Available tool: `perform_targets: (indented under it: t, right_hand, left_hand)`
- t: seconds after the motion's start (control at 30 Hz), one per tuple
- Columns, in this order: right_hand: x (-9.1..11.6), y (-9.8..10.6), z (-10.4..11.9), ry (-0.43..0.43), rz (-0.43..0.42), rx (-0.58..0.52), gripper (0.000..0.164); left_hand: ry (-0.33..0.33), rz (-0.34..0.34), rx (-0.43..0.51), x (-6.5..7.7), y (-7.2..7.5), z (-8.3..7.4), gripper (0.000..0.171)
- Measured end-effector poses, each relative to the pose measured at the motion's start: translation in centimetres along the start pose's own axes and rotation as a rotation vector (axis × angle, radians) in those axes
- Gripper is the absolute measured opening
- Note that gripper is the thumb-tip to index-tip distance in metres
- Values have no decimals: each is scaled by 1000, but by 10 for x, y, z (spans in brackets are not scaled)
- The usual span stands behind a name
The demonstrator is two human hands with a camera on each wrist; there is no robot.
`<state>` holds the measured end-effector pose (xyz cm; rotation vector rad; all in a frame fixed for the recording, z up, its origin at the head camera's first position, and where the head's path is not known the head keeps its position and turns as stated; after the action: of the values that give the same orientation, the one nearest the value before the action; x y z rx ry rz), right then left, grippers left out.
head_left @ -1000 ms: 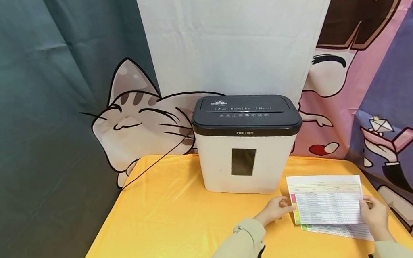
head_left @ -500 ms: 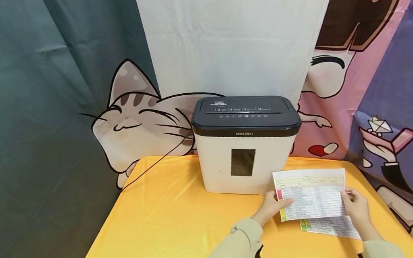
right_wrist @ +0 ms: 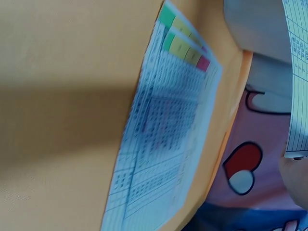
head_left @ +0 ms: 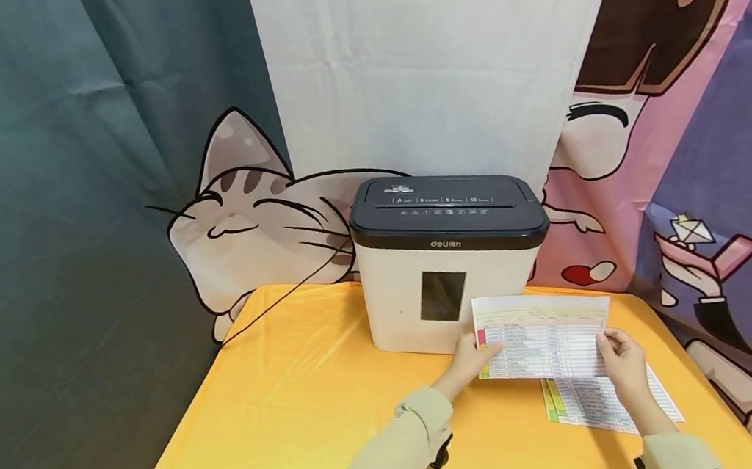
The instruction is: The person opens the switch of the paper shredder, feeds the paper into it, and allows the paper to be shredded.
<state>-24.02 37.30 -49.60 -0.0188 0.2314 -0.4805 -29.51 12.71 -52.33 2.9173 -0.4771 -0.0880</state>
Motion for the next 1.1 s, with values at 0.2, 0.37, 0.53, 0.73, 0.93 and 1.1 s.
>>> perform_targets:
  t: [0.2,0.37,0.53,0.73,0.93,1.1]
  right_hand:
    - [5,-18,6,32,72,-104,33]
    - [13,-32,11,71,146,-232,32]
    - [20,-45,20,108,211,-306,29]
    - [26,-62,29,27,326,-353,23]
    - [25,-74,34,-59,447,-249,29]
    - [23,-82,43,-84,524,-264,34]
  left_hand:
    - [-61,-53,-79,0,27,-7,19]
    - [-98,-29,-87,6,46,-11,19]
    - [-108,-3,-98,12,65,-15,22]
    - [-104,-23,-147,19,87,-29,22]
    - [-131,-45,-158,29,102,-53,24]
    - [-138,-56,-148,33,116,-65,23]
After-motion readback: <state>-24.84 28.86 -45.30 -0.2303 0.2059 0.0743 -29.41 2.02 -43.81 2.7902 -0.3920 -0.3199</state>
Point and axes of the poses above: each hand's wrist, its own x-axis away from the middle knuckle, its own y-axis out of the back of the hand, z = x × y, the point moved 3 cm from there along -x, towards the middle knuckle, and after that the axes turned 12 degrees about -x, right-handed, at the moved point
